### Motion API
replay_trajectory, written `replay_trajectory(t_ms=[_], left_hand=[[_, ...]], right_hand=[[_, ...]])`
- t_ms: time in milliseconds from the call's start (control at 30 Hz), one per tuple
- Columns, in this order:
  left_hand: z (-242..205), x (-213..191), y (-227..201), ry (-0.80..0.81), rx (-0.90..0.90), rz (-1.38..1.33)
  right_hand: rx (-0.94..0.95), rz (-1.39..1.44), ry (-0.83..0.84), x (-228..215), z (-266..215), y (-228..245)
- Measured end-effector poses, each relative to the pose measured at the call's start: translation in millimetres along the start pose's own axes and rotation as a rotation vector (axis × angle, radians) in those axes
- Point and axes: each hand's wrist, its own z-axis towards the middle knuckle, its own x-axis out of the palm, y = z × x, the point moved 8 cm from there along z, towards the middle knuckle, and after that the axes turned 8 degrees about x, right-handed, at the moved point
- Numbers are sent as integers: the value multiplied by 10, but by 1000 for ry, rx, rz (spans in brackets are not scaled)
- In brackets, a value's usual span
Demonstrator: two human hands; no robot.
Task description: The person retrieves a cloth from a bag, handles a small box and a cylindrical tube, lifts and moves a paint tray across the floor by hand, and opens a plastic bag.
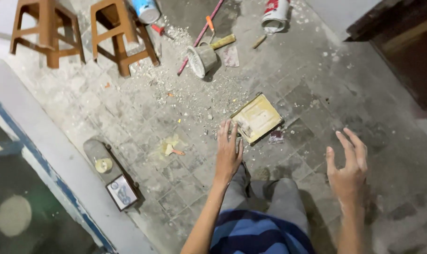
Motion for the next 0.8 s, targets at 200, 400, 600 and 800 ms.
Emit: replay_trajectory(t_ms=[200,400,600,800], left_hand=[[259,226,115,-46,-65,47],[254,478,243,-144,-243,99],[85,1028,673,-186,-449,117],[-191,1921,1608,-198,-625,79]], right_hand=[[-75,8,100,396,492,-65],[-215,34,212,983,1037,-286],[-270,11,293,1626,1358,-751],[-252,-17,361,2657,1530,-1397]])
